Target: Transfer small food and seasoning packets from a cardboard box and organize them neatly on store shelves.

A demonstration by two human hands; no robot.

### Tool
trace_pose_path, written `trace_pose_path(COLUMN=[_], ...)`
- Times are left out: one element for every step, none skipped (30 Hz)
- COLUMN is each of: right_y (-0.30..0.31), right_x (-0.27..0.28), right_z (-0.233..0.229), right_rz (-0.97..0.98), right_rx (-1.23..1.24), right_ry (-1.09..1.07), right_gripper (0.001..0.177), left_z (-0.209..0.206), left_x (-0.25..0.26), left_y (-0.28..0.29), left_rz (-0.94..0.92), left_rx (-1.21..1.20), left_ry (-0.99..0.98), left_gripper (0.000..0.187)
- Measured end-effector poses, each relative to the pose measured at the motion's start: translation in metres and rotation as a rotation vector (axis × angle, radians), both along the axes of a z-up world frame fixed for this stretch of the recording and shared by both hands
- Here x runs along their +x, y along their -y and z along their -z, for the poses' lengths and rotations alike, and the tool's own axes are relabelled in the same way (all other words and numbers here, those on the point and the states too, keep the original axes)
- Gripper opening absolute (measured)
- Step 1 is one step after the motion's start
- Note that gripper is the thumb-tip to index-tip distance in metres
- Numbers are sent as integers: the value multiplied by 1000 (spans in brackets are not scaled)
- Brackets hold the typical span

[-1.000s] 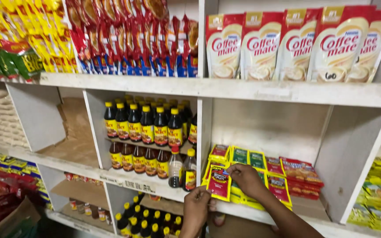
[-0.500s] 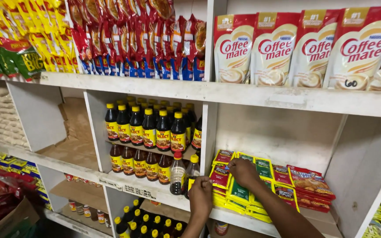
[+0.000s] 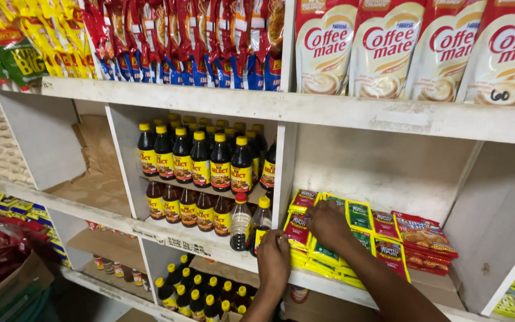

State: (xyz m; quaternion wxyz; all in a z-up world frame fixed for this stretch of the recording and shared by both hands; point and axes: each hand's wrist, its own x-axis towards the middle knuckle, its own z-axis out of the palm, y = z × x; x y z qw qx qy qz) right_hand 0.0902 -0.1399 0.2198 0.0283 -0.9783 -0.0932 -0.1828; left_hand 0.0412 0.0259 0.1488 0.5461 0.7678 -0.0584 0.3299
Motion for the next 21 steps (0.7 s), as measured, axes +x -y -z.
trace_pose_path(right_y=[-4,-8,-11,-14,-17,-19,-20,-20,-21,-22,-22,-23,-23,-23,-23,-22,-22,-22,-22,-22,-21], right_x=[-6,-11,-16,-20,-25,-29,-29,-30,-30,-30,-30,-29,-30,-30,-30,-31,-32,-33,-34,-36,-37], right_z=[-2,-5,-8,-8,-9,-10,-10,-10,-10,-9,-9,-9,-9,-9,-9,-9,-8,-8,-8,-7,-5], right_rz=[-1,-65,-130,-129,-140,-151,-150,-149,-149,-148,-144,-140,-141,-137,-133,-132,-128,-124,-124,-123,-123], right_rx=[-1,12,26,27,-22,-70,-68,-64,-61,-60,-67,-76,-78,-71,-64,-63,-65,-68,-68,-63,-58], right_ry=[-5,-30,-56,-63,-85,-106,-111,-113,-114,-114,-119,-123,-124,-127,-131,-132,-131,-130,-132,-113,-95], right_gripper=[28,34,40,40,44,49,49,51,53,53,54,55,55,56,56,56,56,56,56,54,53], left_z=[0,-1,-2,1,4,7,5,3,2,2,2,2,2,1,1,3,4,6,5,4,4], left_x=[0,0,0,1,2,3,0,-2,-5,-6,-7,-8,-10,-12,-14,-16,-17,-19,-22,-27,-31], left_y=[0,0,0,0,0,0,0,0,0,-1,-2,-2,-2,-2,-3,-3,-3,-3,-4,-5,-5], left_rz=[-1,-4,-6,-6,-15,-22,-21,-25,-30,-29,-26,-24,-25,-19,-12,-11,-3,5,5,11,18], left_rx=[-1,4,9,10,7,5,6,-19,-43,-42,-61,-82,-84,-99,-113,-112,-118,-124,-124,-130,-137], left_ry=[-5,0,4,-3,17,37,32,29,26,26,9,-8,-9,-20,-32,-33,-47,-63,-64,-70,-76], left_gripper=[15,15,15,15,16,17,17,19,20,20,21,21,21,21,21,21,21,21,21,21,21])
